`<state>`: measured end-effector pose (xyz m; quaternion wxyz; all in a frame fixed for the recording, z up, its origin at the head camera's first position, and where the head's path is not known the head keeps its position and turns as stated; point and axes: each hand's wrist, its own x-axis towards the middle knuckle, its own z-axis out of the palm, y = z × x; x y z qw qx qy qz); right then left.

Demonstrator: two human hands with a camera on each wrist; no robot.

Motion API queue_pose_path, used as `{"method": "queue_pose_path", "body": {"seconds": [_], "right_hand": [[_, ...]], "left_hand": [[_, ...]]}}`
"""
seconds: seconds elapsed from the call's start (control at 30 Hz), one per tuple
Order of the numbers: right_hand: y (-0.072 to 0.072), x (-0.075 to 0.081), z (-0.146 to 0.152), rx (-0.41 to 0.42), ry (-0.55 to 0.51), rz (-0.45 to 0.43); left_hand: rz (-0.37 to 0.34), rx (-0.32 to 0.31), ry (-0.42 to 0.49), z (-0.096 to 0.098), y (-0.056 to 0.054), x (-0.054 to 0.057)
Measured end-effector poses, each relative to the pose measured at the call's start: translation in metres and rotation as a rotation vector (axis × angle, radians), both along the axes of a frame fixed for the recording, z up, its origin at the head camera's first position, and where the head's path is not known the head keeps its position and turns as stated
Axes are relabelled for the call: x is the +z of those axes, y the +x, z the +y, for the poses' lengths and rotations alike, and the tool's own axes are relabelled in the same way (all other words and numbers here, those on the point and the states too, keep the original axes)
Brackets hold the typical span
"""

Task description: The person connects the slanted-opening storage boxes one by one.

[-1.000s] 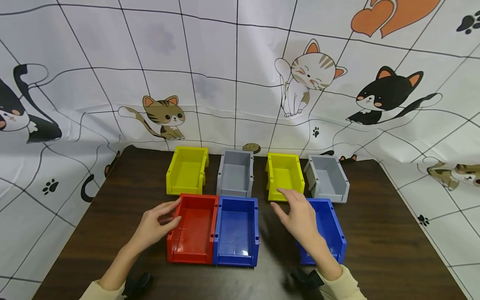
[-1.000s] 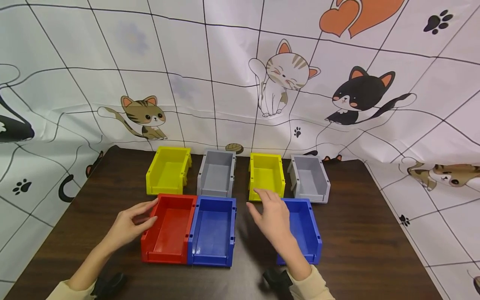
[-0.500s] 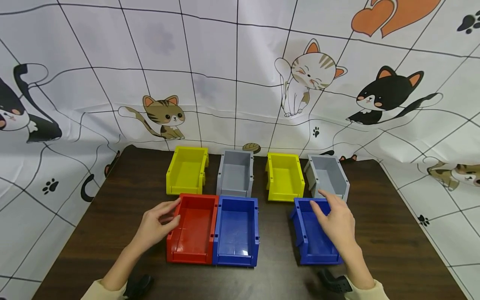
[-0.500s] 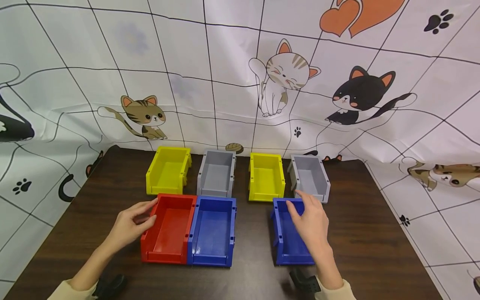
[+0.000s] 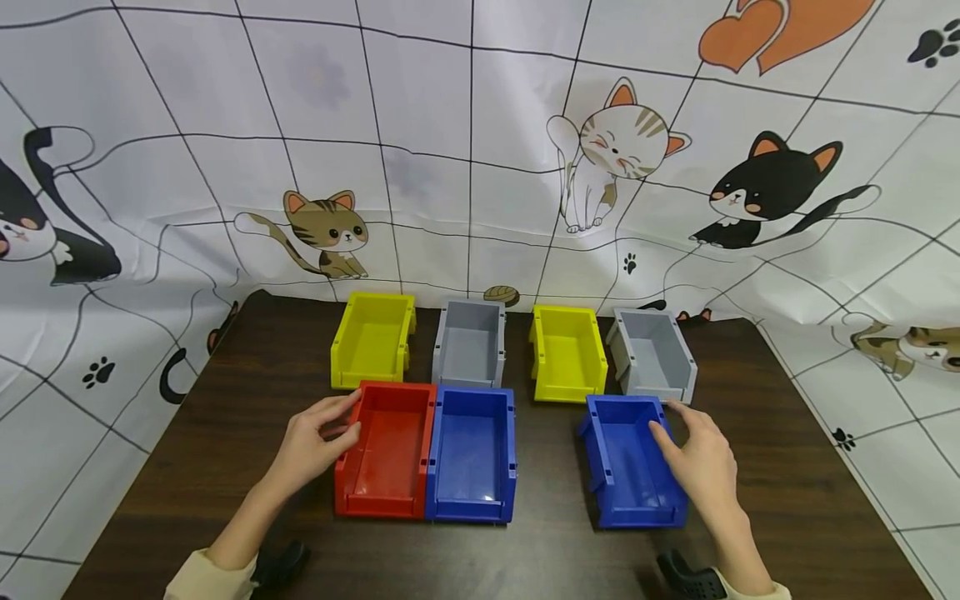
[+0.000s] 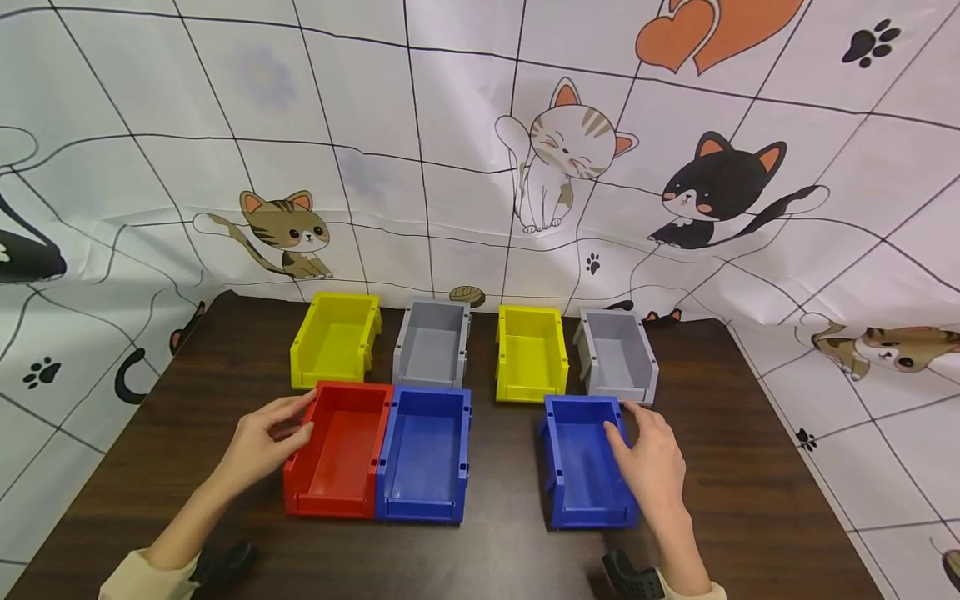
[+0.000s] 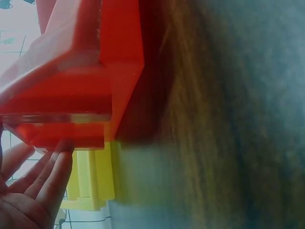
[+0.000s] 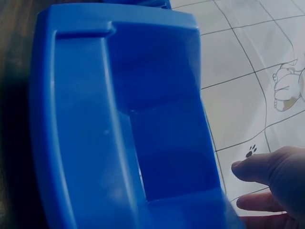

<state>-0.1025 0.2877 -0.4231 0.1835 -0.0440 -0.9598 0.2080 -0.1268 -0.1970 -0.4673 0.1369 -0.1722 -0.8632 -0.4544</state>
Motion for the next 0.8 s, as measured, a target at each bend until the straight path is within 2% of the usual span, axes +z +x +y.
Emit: {"method": "queue_pose_path", "body": {"seconds": [0.3, 0.5, 0.8], "right_hand": [[0.001, -0.008, 0.006, -0.011, -0.065, -0.09], [-0.001, -0.012, 0.008, -0.001, -0.108, -0.092], [-0.005, -0.009, 0.01, 0.001, -0.189, -0.089]], "left_hand": [[0.002, -0.008, 0.01, 0.001, -0.002, 0.002], [0.007, -0.015, 0.014, 0.0, -0.003, -0.001], [0.013, -0.011, 0.012, 0.001, -0.002, 0.002]]}}
